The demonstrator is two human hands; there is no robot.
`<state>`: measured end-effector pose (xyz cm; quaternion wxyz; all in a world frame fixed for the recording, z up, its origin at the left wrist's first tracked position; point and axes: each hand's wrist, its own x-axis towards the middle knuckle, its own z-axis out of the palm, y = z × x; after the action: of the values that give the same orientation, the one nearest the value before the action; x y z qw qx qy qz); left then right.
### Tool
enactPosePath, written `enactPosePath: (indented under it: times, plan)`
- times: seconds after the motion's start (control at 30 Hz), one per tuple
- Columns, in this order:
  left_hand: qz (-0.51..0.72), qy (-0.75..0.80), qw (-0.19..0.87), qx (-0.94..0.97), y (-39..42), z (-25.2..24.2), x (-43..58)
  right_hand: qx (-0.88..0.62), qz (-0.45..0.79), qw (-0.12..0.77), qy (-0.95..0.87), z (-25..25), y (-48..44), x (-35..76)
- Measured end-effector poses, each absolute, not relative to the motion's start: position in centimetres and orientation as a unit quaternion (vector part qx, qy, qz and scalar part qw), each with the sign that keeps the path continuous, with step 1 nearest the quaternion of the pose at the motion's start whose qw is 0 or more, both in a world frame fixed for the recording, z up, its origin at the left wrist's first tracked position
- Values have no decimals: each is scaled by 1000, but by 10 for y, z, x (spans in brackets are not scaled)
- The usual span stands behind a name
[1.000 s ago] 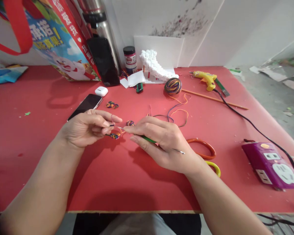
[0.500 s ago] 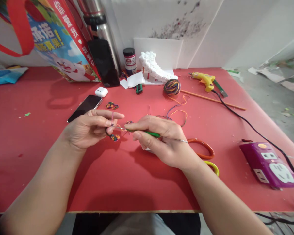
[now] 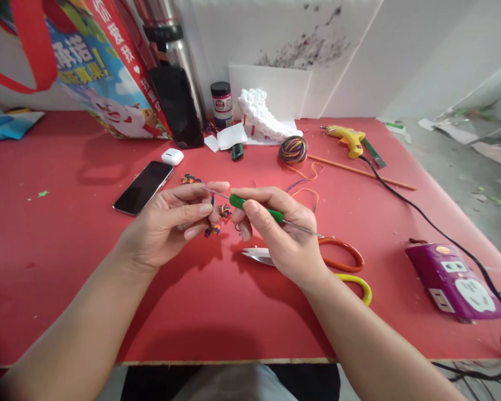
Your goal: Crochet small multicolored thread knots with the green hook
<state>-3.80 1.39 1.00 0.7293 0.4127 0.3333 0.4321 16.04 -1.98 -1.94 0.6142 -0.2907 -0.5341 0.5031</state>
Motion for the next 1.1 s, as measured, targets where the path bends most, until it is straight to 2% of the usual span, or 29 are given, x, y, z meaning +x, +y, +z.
enactPosePath:
  times: [0.53, 0.87, 1.1]
  plan:
    - [476, 353, 697, 405, 11, 13, -35, -288, 483, 609, -559, -21, -22, 158]
    - [507, 341, 702, 365, 10, 16, -27, -352, 366, 607, -611, -11, -26, 152]
    - [539, 362, 673, 355, 7, 8, -18, -398, 279, 574, -659, -20, -28, 151]
